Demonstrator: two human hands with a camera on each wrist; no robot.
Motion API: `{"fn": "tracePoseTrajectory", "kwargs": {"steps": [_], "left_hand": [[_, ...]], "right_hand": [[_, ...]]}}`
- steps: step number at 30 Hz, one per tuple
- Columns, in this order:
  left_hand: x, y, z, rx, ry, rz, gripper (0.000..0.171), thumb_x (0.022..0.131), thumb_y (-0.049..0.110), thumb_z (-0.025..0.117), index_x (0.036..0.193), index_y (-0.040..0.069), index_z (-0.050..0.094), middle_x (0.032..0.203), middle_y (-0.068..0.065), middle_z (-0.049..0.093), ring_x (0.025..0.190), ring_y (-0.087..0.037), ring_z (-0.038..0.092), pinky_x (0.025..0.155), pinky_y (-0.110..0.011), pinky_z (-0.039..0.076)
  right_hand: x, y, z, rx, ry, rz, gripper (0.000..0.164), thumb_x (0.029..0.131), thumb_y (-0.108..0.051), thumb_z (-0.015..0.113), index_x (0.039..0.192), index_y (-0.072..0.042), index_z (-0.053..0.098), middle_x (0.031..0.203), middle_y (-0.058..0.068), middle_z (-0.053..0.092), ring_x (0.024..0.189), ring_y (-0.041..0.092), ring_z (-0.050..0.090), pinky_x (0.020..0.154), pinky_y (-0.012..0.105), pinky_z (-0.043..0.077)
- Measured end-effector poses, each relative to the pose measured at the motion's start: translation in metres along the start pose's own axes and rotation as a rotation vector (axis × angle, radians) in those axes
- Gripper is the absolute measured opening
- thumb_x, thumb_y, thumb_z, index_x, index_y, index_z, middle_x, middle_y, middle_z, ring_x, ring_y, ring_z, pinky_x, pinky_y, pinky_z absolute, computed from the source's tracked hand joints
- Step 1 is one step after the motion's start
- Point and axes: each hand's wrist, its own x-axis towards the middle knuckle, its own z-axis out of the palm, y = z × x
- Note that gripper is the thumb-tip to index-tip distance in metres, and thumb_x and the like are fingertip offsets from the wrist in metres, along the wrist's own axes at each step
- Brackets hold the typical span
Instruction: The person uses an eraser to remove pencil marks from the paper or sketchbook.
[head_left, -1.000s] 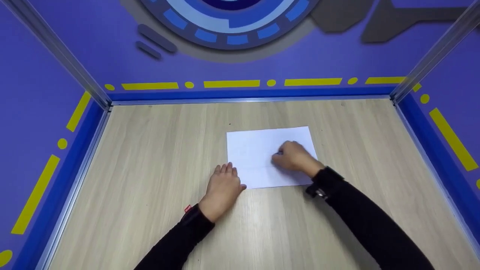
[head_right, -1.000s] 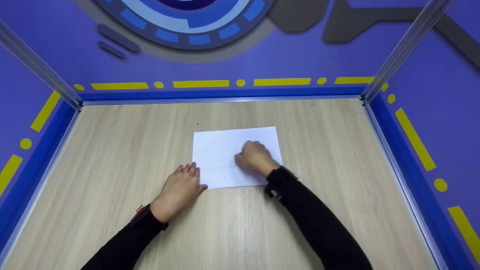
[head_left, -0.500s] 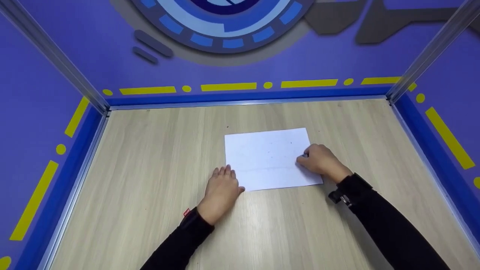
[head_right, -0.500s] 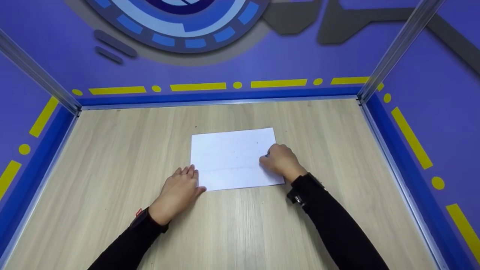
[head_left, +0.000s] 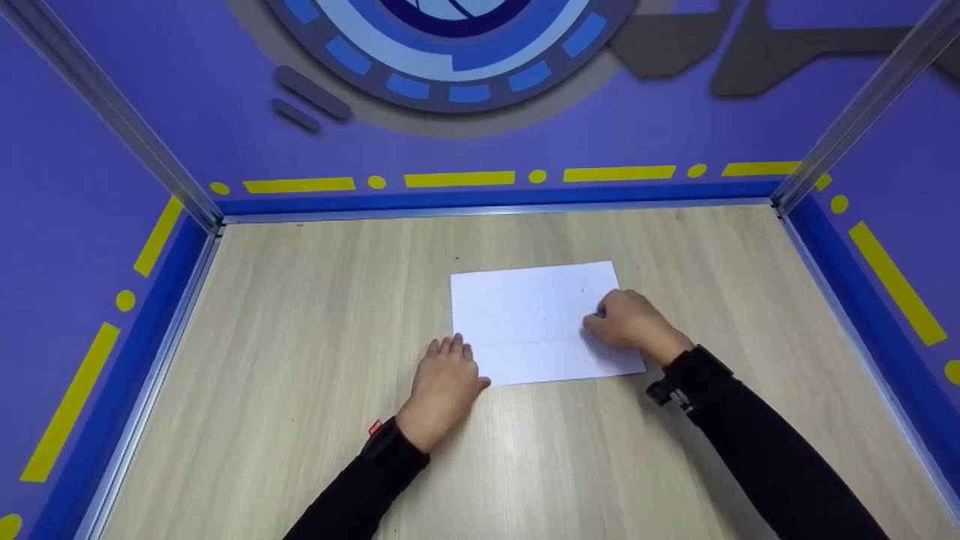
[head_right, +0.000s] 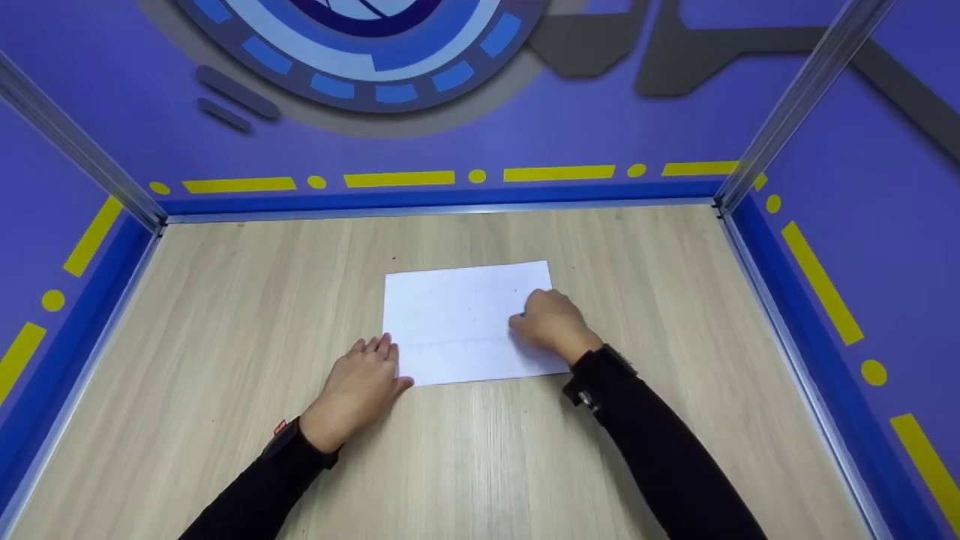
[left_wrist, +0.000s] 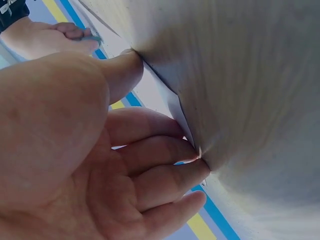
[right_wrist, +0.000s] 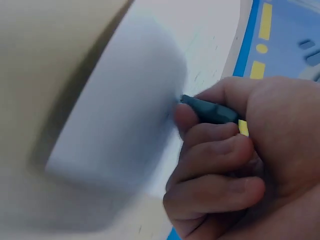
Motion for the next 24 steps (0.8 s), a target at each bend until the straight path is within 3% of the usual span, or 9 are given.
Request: {"fn": "tracePoseTrajectory", "kwargs": {"steps": [3,6,10,14,18,22,24], "left_hand": [[-0.002,-0.001,-0.001,0.004,-0.009,-0.009,0.072,0.104,0.055,0.071,0.14,-0.007,0.071,0.147,-0.021,0.072,0.137,-0.034,0.07,0.12,-0.048,0.055],[-0.002,-0.002,-0.001,-0.001,0.008,-0.017,0.072,0.102,0.056,0.072,0.139,-0.007,0.071,0.146,-0.021,0.073,0.136,-0.034,0.071,0.119,-0.048,0.055],[-0.001,-0.002,-0.001,-0.006,0.03,-0.015,0.072,0.101,0.056,0.073,0.138,-0.006,0.072,0.145,-0.02,0.073,0.134,-0.034,0.071,0.118,-0.048,0.055],[-0.001,-0.002,0.001,-0.012,0.055,0.0,0.07,0.1,0.055,0.075,0.136,-0.005,0.074,0.143,-0.02,0.075,0.13,-0.033,0.072,0.116,-0.047,0.056],[-0.001,-0.001,0.002,-0.023,0.058,0.008,0.069,0.099,0.054,0.076,0.135,-0.005,0.074,0.141,-0.02,0.075,0.128,-0.033,0.072,0.115,-0.047,0.056],[0.0,0.0,0.001,-0.01,0.038,-0.001,0.07,0.1,0.056,0.075,0.135,-0.005,0.074,0.142,-0.019,0.075,0.128,-0.033,0.072,0.116,-0.046,0.055],[0.0,0.0,0.0,-0.007,0.033,-0.005,0.07,0.101,0.056,0.074,0.136,-0.004,0.074,0.142,-0.019,0.075,0.129,-0.033,0.072,0.116,-0.046,0.055]], "right_hand": [[0.008,-0.026,0.01,0.034,0.008,-0.051,0.043,0.096,-0.028,0.064,0.062,-0.019,0.04,0.062,-0.006,0.033,0.057,0.015,0.036,0.056,0.031,0.032],[0.018,-0.06,0.023,0.043,0.026,-0.094,0.046,0.095,-0.028,0.066,0.06,-0.02,0.038,0.061,-0.007,0.033,0.058,0.015,0.036,0.057,0.031,0.031],[0.031,-0.107,0.043,0.032,0.027,-0.132,0.042,0.098,-0.029,0.069,0.062,-0.017,0.05,0.065,-0.002,0.048,0.065,0.019,0.047,0.061,0.032,0.039],[0.041,-0.141,0.061,0.003,0.021,-0.158,0.032,0.099,-0.031,0.07,0.075,-0.011,0.068,0.079,0.005,0.063,0.075,0.024,0.058,0.069,0.035,0.047],[0.049,-0.152,0.074,-0.043,0.025,-0.15,0.028,0.098,-0.03,0.071,0.08,-0.008,0.073,0.083,0.006,0.064,0.077,0.025,0.058,0.071,0.036,0.046],[0.053,-0.144,0.074,-0.012,0.008,-0.111,0.027,0.096,-0.029,0.071,0.081,-0.007,0.076,0.083,0.008,0.068,0.076,0.025,0.059,0.069,0.036,0.047],[0.053,-0.136,0.069,0.011,0.001,-0.09,0.027,0.097,-0.03,0.071,0.092,-0.004,0.08,0.092,0.011,0.073,0.08,0.026,0.062,0.073,0.038,0.052]]}}
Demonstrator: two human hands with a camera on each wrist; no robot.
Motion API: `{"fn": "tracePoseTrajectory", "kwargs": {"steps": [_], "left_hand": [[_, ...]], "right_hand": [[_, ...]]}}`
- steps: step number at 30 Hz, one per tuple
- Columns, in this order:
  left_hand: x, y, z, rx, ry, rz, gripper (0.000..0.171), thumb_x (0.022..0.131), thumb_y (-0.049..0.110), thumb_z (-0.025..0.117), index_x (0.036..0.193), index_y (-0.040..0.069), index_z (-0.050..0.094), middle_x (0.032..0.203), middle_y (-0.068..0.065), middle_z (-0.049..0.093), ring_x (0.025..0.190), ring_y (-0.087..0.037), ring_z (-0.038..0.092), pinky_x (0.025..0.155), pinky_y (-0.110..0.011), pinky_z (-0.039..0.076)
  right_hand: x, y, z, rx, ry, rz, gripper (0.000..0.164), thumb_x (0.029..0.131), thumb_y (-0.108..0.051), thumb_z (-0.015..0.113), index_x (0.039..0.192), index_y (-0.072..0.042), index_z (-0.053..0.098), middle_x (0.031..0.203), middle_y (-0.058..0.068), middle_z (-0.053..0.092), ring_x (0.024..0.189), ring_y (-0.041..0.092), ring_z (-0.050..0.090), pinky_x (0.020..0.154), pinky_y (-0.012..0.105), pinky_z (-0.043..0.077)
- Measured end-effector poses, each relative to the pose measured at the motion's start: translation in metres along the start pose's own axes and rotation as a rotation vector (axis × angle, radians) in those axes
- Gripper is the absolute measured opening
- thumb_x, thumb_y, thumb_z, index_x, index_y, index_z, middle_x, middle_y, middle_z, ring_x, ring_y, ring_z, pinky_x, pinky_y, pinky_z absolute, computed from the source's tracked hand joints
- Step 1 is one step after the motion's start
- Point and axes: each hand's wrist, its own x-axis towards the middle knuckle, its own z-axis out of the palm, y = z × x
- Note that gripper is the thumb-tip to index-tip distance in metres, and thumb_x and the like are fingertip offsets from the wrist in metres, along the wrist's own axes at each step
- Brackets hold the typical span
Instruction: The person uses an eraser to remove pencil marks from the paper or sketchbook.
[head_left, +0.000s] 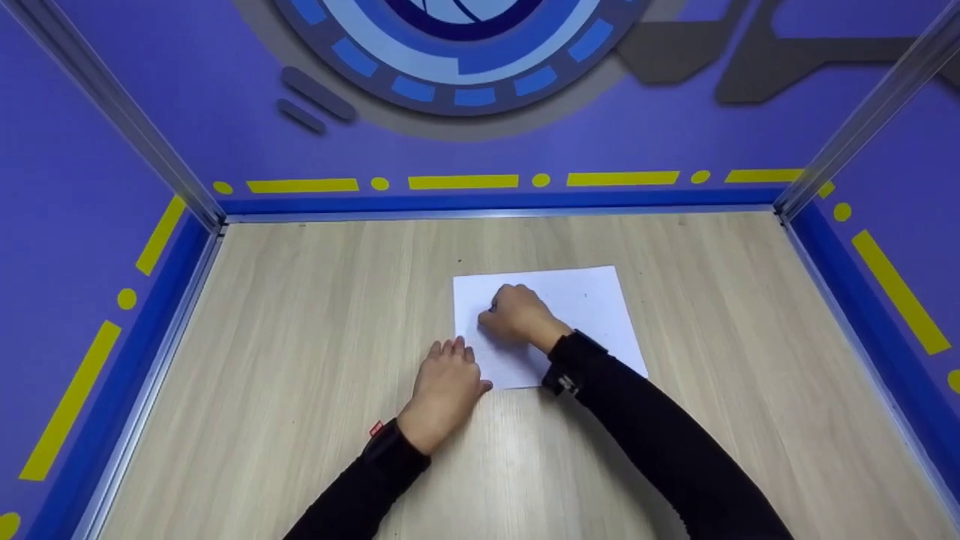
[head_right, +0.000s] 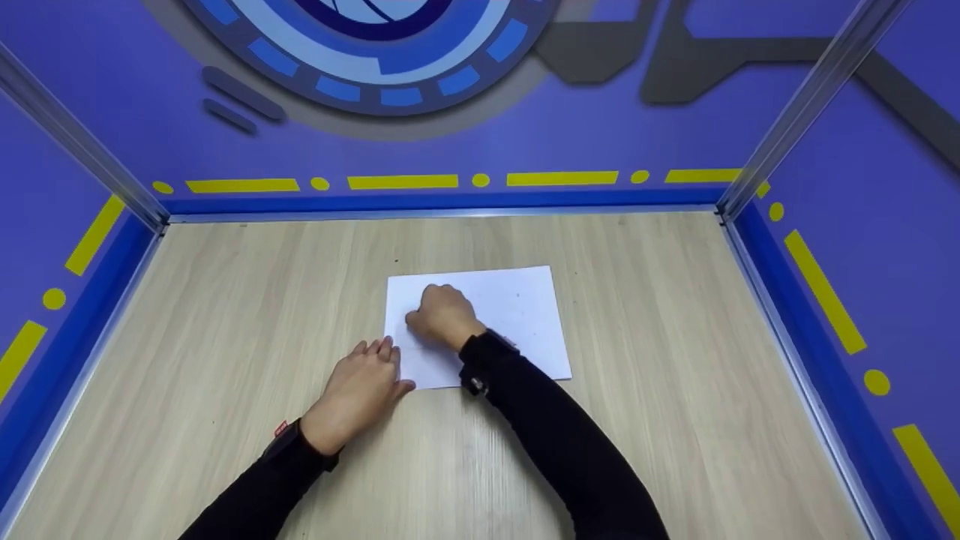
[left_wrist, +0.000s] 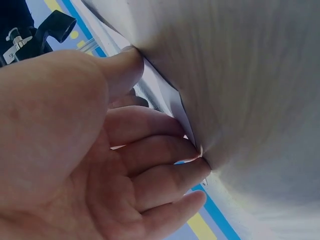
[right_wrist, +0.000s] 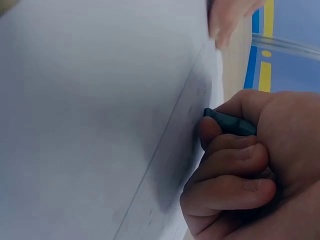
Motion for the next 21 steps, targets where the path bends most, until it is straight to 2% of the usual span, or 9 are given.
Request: {"fn": "tracePoseTrajectory", "kwargs": {"steps": [2,4,7,9,12,17,21], "left_hand": [[0.0,0.0,0.0,-0.001,-0.004,-0.002,0.071,0.101,0.056,0.073,0.137,-0.005,0.073,0.143,-0.019,0.074,0.13,-0.033,0.071,0.117,-0.047,0.055],[0.0,0.0,0.0,-0.004,-0.006,0.0,0.071,0.102,0.056,0.072,0.137,-0.005,0.073,0.144,-0.019,0.074,0.131,-0.033,0.071,0.117,-0.047,0.055],[0.0,0.0,0.001,0.002,-0.003,0.003,0.071,0.102,0.056,0.072,0.138,-0.006,0.072,0.144,-0.02,0.074,0.132,-0.033,0.071,0.117,-0.047,0.055],[0.0,0.0,0.001,0.006,0.003,0.003,0.071,0.102,0.056,0.071,0.137,-0.006,0.072,0.143,-0.02,0.074,0.131,-0.033,0.072,0.116,-0.047,0.056],[0.0,0.0,0.0,0.007,-0.003,0.004,0.072,0.103,0.056,0.071,0.138,-0.006,0.072,0.143,-0.021,0.074,0.131,-0.034,0.072,0.116,-0.048,0.057],[0.0,0.0,0.0,0.013,-0.017,0.013,0.07,0.104,0.055,0.07,0.138,-0.006,0.072,0.144,-0.02,0.074,0.131,-0.033,0.071,0.116,-0.048,0.056],[0.0,-0.001,0.001,0.005,-0.015,0.006,0.07,0.103,0.055,0.071,0.137,-0.006,0.073,0.143,-0.02,0.074,0.131,-0.034,0.072,0.117,-0.048,0.056]], "right_hand": [[-0.002,0.011,-0.006,0.014,0.004,0.019,0.031,0.098,-0.03,0.071,0.103,-0.001,0.082,0.101,0.014,0.075,0.085,0.026,0.064,0.078,0.039,0.056],[-0.004,0.024,-0.013,0.019,0.014,0.032,0.032,0.097,-0.03,0.07,0.103,-0.001,0.081,0.098,0.012,0.073,0.083,0.024,0.062,0.078,0.038,0.056],[-0.007,0.049,-0.024,0.025,0.036,0.027,0.029,0.095,-0.028,0.069,0.077,-0.006,0.071,0.076,0.003,0.059,0.069,0.02,0.051,0.066,0.034,0.047],[-0.01,0.066,-0.033,0.036,0.043,0.023,0.037,0.094,-0.028,0.068,0.063,-0.013,0.054,0.065,-0.003,0.042,0.061,0.018,0.041,0.058,0.033,0.037],[-0.016,0.091,-0.047,0.048,0.048,0.03,0.045,0.093,-0.027,0.068,0.057,-0.019,0.04,0.059,-0.007,0.03,0.056,0.015,0.034,0.055,0.031,0.032],[-0.029,0.13,-0.068,0.049,0.033,0.069,0.046,0.094,-0.029,0.067,0.058,-0.019,0.04,0.059,-0.008,0.031,0.056,0.014,0.035,0.054,0.029,0.031],[-0.035,0.146,-0.075,0.05,0.036,0.093,0.046,0.096,-0.03,0.066,0.059,-0.019,0.039,0.058,-0.009,0.03,0.054,0.011,0.034,0.052,0.027,0.029]]}}
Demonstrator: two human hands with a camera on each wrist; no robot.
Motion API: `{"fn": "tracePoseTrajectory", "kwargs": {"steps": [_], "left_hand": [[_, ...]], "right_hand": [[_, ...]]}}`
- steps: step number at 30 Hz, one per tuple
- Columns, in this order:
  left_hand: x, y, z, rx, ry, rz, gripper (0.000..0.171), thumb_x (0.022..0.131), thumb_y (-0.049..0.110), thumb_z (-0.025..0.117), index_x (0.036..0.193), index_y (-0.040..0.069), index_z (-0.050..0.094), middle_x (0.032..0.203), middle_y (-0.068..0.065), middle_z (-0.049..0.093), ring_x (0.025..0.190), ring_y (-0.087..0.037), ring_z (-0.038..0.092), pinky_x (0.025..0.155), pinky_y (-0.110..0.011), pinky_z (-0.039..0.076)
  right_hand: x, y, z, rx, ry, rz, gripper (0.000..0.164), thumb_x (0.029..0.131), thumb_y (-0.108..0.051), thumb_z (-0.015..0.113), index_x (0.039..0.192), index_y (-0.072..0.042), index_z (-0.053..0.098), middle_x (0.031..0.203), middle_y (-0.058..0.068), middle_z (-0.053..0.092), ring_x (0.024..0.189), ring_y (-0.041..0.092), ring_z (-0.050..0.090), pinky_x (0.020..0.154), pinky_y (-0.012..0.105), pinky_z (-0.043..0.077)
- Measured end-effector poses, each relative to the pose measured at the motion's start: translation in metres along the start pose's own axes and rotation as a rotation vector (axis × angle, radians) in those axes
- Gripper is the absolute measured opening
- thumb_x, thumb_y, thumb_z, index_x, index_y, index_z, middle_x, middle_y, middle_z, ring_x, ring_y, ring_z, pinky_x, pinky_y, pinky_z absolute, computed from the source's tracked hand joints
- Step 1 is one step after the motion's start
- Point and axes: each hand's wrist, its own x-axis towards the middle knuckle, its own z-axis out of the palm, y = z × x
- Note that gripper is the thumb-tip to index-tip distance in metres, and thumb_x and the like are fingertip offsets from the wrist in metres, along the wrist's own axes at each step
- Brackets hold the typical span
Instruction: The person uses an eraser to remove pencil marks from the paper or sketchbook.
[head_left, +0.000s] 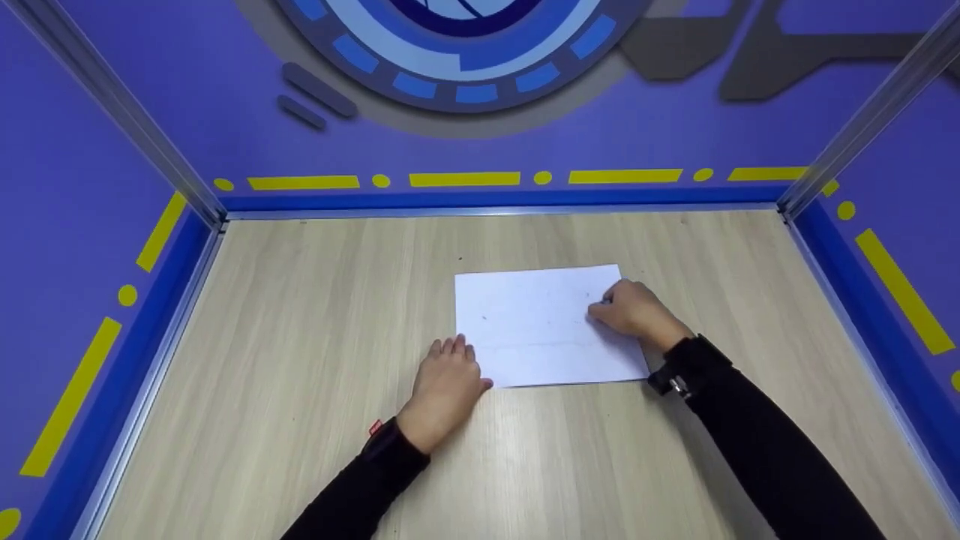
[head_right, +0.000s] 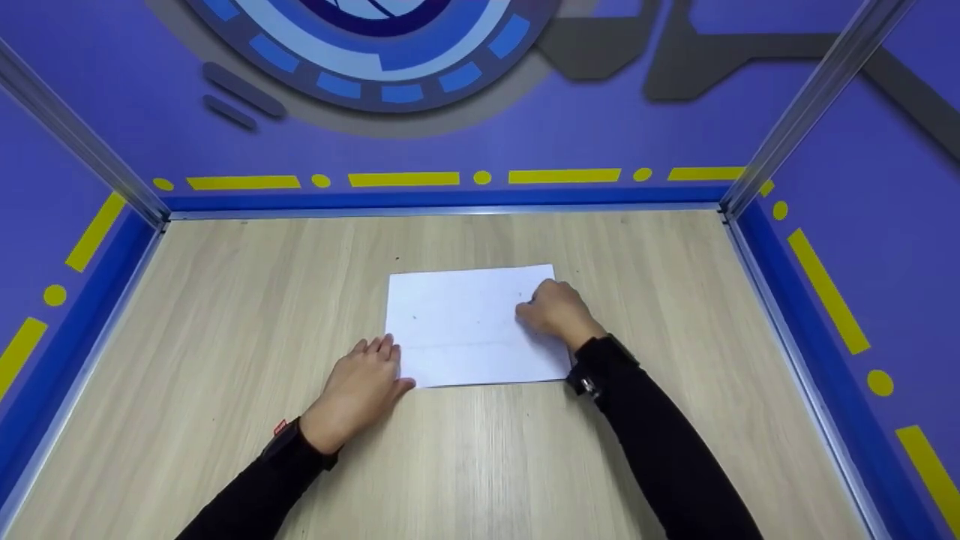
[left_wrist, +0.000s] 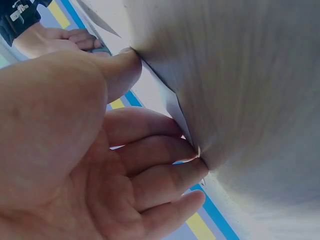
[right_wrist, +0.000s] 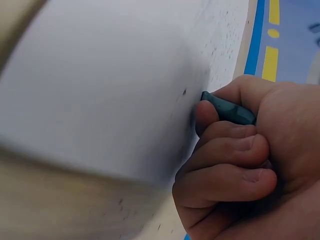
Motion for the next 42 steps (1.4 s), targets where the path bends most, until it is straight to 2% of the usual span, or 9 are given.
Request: {"fn": "tracePoseTrajectory", "kwargs": {"steps": [11,17,20,24,28,32,37,42], "left_hand": [[0.002,-0.001,-0.002,-0.006,-0.05,-0.004,0.071,0.106,0.056,0.067,0.143,-0.005,0.07,0.15,-0.02,0.071,0.138,-0.034,0.069,0.122,-0.048,0.053],[0.002,0.0,-0.001,-0.02,-0.046,0.002,0.071,0.106,0.055,0.068,0.143,-0.006,0.07,0.15,-0.022,0.07,0.139,-0.034,0.069,0.122,-0.048,0.053],[0.0,-0.002,-0.001,-0.023,-0.035,0.002,0.071,0.105,0.055,0.069,0.142,-0.007,0.07,0.149,-0.022,0.071,0.138,-0.035,0.07,0.121,-0.048,0.054],[-0.002,-0.007,-0.003,-0.023,-0.031,-0.018,0.072,0.104,0.055,0.071,0.142,-0.006,0.07,0.149,-0.022,0.071,0.137,-0.036,0.07,0.121,-0.049,0.053],[-0.002,-0.009,-0.003,-0.051,-0.046,-0.021,0.073,0.104,0.055,0.07,0.143,-0.007,0.068,0.151,-0.023,0.069,0.139,-0.038,0.068,0.123,-0.05,0.051],[0.0,-0.007,-0.002,-0.067,-0.044,-0.015,0.073,0.104,0.055,0.071,0.143,-0.006,0.069,0.151,-0.023,0.069,0.139,-0.037,0.068,0.123,-0.05,0.051],[0.001,-0.003,-0.001,-0.058,-0.034,-0.005,0.072,0.103,0.055,0.072,0.141,-0.006,0.071,0.149,-0.022,0.071,0.137,-0.036,0.069,0.122,-0.049,0.052],[0.002,0.0,-0.002,-0.037,-0.03,-0.004,0.073,0.103,0.056,0.072,0.141,-0.006,0.071,0.148,-0.022,0.071,0.136,-0.036,0.07,0.121,-0.049,0.053]], "right_hand": [[0.0,-0.005,-0.003,-0.037,-0.016,0.022,0.043,0.096,-0.029,0.065,0.062,-0.018,0.042,0.059,-0.006,0.035,0.055,0.014,0.039,0.052,0.029,0.032],[0.001,-0.01,-0.004,-0.053,-0.032,0.033,0.044,0.098,-0.031,0.064,0.062,-0.019,0.043,0.059,-0.006,0.037,0.056,0.015,0.04,0.054,0.03,0.032],[0.004,-0.028,-0.001,-0.038,-0.018,0.003,0.047,0.099,-0.033,0.064,0.061,-0.019,0.041,0.059,-0.006,0.036,0.056,0.016,0.038,0.055,0.031,0.032],[0.012,-0.073,0.012,-0.024,0.011,-0.096,0.045,0.1,-0.034,0.064,0.063,-0.018,0.044,0.063,-0.004,0.038,0.062,0.018,0.039,0.059,0.034,0.034],[0.022,-0.117,0.033,-0.026,-0.002,-0.143,0.039,0.1,-0.034,0.067,0.067,-0.017,0.055,0.068,-0.002,0.048,0.067,0.02,0.046,0.062,0.034,0.039],[0.029,-0.146,0.055,-0.044,-0.016,-0.147,0.031,0.099,-0.033,0.068,0.075,-0.012,0.068,0.076,0.003,0.06,0.072,0.022,0.054,0.067,0.035,0.045],[0.038,-0.157,0.074,-0.078,0.0,-0.114,0.029,0.098,-0.03,0.069,0.084,-0.006,0.077,0.085,0.009,0.068,0.077,0.026,0.058,0.071,0.037,0.048],[0.04,-0.149,0.074,-0.06,-0.012,-0.078,0.032,0.098,-0.03,0.07,0.1,0.0,0.083,0.099,0.014,0.076,0.085,0.028,0.063,0.083,0.042,0.058]]}}
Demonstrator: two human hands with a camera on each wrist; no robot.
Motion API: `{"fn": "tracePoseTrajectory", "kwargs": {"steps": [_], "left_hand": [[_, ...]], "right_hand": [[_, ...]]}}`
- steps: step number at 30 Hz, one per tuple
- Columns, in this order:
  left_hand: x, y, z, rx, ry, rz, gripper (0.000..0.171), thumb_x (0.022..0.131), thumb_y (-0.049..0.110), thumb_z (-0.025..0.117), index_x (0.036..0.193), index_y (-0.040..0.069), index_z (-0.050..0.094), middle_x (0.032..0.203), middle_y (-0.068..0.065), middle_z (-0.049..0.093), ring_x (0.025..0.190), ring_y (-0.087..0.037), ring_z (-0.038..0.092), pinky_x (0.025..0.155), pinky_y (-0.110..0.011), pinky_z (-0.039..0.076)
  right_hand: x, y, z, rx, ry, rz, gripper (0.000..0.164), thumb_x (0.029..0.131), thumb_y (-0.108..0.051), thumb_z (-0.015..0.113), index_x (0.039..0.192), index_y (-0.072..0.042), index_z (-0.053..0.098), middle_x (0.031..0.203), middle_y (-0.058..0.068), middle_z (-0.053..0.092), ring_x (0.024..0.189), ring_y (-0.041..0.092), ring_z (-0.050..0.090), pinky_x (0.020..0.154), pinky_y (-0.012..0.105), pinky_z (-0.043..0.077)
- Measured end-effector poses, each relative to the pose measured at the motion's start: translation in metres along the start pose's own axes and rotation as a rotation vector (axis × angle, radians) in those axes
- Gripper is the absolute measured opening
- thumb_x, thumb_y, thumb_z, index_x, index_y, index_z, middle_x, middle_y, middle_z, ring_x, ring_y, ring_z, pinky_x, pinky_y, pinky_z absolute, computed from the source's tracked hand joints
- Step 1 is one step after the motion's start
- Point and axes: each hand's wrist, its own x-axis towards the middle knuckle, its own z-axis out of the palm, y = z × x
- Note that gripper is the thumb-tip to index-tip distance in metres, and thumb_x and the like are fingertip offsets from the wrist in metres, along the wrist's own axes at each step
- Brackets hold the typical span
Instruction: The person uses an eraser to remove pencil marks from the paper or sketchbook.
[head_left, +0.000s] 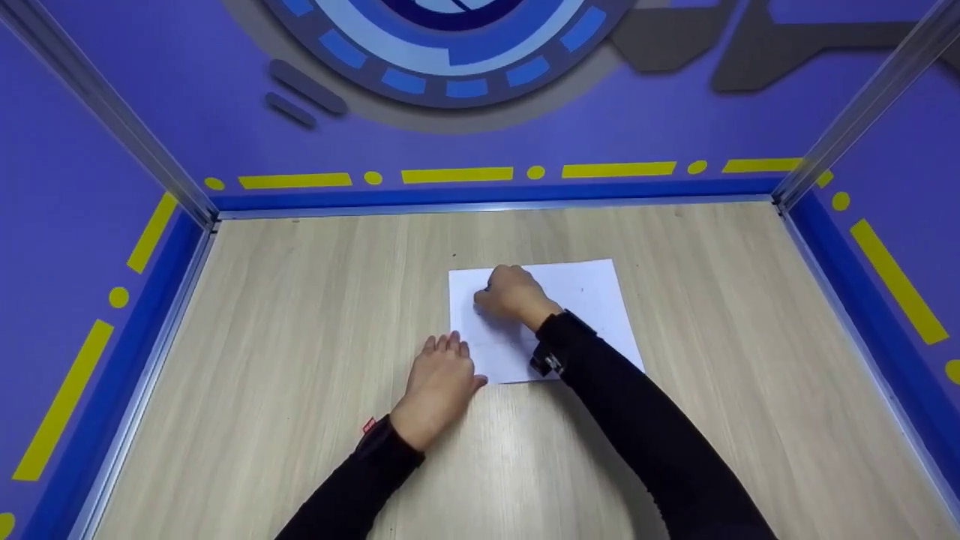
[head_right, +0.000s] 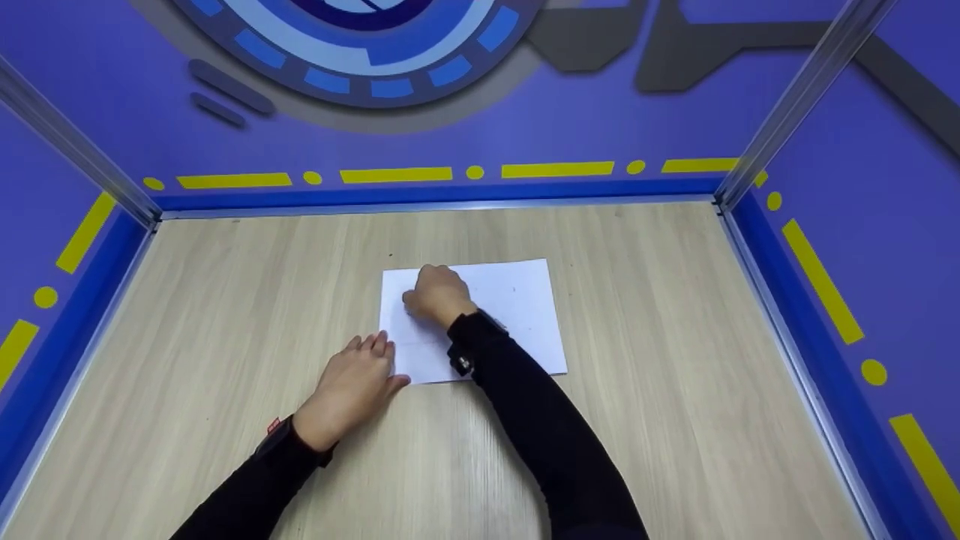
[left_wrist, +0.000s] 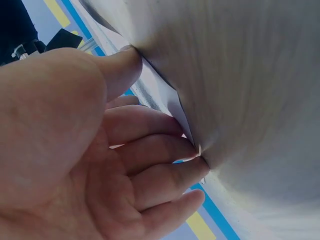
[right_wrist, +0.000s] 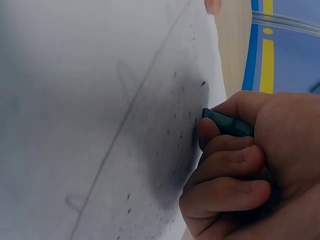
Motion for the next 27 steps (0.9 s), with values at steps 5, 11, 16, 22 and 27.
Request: {"fn": "tracePoseTrajectory", "kwargs": {"steps": [5,11,16,22,27], "left_hand": [[0.0,0.002,-0.001,0.004,-0.003,-0.005,0.071,0.103,0.055,0.071,0.141,-0.005,0.071,0.149,-0.021,0.071,0.137,-0.034,0.07,0.121,-0.047,0.053],[0.0,0.002,-0.002,0.011,-0.014,-0.007,0.071,0.104,0.055,0.07,0.142,-0.005,0.07,0.15,-0.02,0.071,0.138,-0.034,0.069,0.122,-0.047,0.052],[0.0,0.001,-0.001,0.016,-0.018,-0.007,0.07,0.105,0.054,0.069,0.142,-0.005,0.07,0.149,-0.02,0.072,0.137,-0.034,0.069,0.121,-0.047,0.053],[0.001,0.001,-0.001,0.004,-0.042,-0.01,0.07,0.107,0.054,0.068,0.144,-0.005,0.069,0.151,-0.02,0.07,0.139,-0.034,0.068,0.123,-0.048,0.052],[0.0,0.001,-0.002,0.007,-0.058,-0.009,0.07,0.107,0.054,0.066,0.145,-0.005,0.068,0.152,-0.02,0.069,0.141,-0.035,0.068,0.124,-0.048,0.051]], "right_hand": [[-0.005,0.025,-0.012,0.032,-0.006,-0.001,0.034,0.097,-0.03,0.069,0.104,0.001,0.082,0.106,0.016,0.077,0.092,0.029,0.065,0.09,0.044,0.06],[-0.011,0.063,-0.027,0.043,0.01,-0.006,0.033,0.095,-0.028,0.067,0.067,-0.013,0.057,0.07,0.001,0.049,0.067,0.021,0.047,0.062,0.034,0.039],[-0.019,0.092,-0.039,0.051,0.02,0.022,0.043,0.095,-0.029,0.065,0.061,-0.018,0.04,0.062,-0.006,0.028,0.059,0.017,0.031,0.059,0.034,0.031],[-0.031,0.122,-0.056,0.07,0.012,0.062,0.045,0.096,-0.031,0.065,0.062,-0.018,0.039,0.06,-0.008,0.027,0.056,0.013,0.029,0.057,0.032,0.031],[-0.035,0.141,-0.066,0.047,0.017,0.1,0.036,0.097,-0.034,0.065,0.071,-0.011,0.053,0.067,-0.002,0.039,0.061,0.017,0.04,0.06,0.032,0.035]]}}
